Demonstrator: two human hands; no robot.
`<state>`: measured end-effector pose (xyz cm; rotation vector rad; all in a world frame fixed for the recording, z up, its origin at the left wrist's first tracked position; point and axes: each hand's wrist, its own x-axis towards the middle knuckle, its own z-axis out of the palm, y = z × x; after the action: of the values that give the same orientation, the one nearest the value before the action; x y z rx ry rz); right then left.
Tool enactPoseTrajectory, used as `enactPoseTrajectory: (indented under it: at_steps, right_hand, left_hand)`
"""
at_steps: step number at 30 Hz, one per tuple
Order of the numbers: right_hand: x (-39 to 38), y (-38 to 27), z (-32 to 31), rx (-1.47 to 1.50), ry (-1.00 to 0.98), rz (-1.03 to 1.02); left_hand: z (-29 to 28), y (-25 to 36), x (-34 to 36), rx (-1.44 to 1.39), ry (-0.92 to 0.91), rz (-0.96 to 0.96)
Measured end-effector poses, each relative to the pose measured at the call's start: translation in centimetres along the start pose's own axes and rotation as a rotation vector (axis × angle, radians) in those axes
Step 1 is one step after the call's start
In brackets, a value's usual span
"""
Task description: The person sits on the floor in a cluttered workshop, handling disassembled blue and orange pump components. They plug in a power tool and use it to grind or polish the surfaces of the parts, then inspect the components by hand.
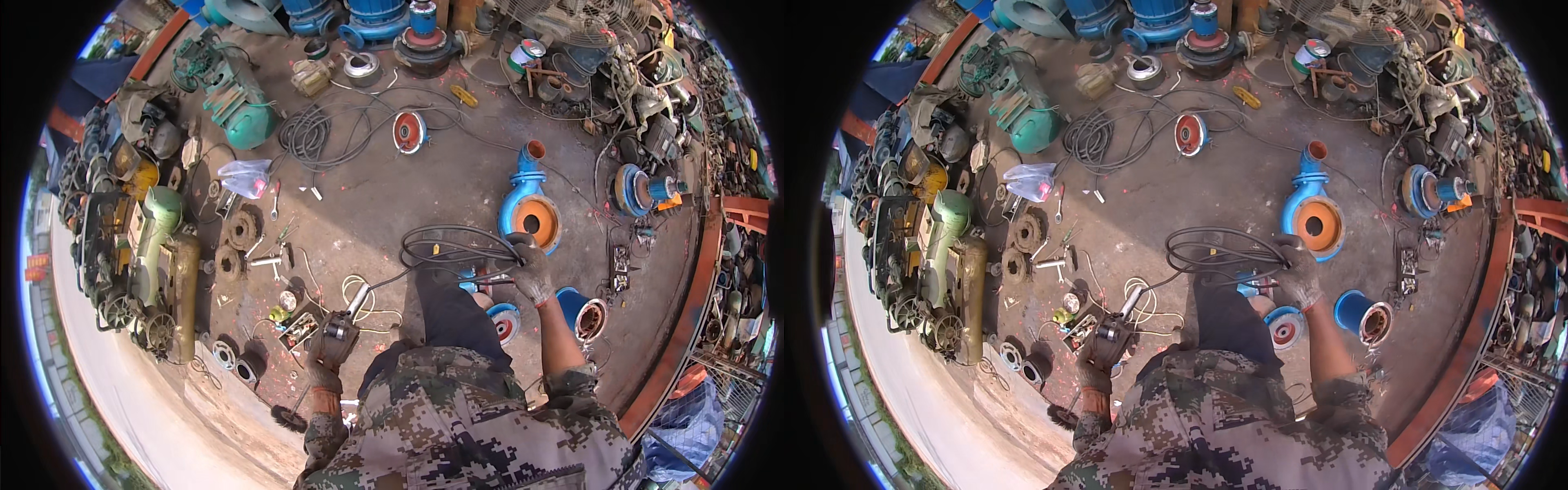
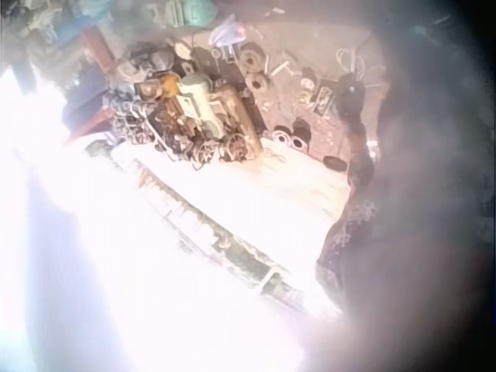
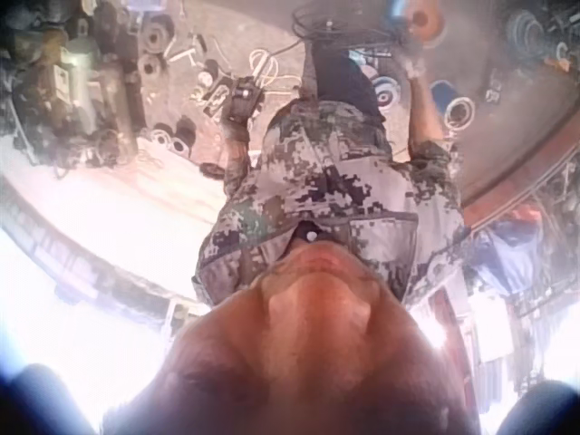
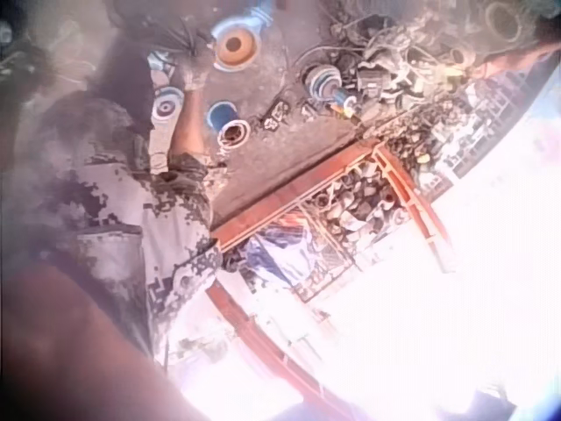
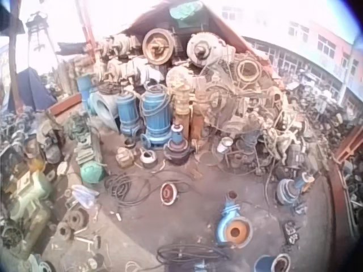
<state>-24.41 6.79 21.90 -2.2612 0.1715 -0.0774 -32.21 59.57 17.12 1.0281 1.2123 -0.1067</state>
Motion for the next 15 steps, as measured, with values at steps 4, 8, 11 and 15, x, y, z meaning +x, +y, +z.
enactPoseTrajectory:
  at_steps: [4,8,11,15]
  right_hand:
    - [10.9,2.5,2.6,0.009,-0.144,0.148]
    - [19.0,6.9,5.8,-0.251,-0.259,0.122]
    - [21.4,8.2,8.8,-0.246,-0.402,0.287]
    - [23.9,13.9,14.9,-0.237,-0.446,0.595]
  left_hand:
    - [5.6,0.4,3.2,0.024,-0.014,-0.044]
    - [16.9,2.7,2.9,0.083,-0.097,-0.035]
    - [21.3,2.2,7.7,0.166,-0.006,-0.097]
    - [30.5,0.6,15.3,0.485,-0.153,0.084]
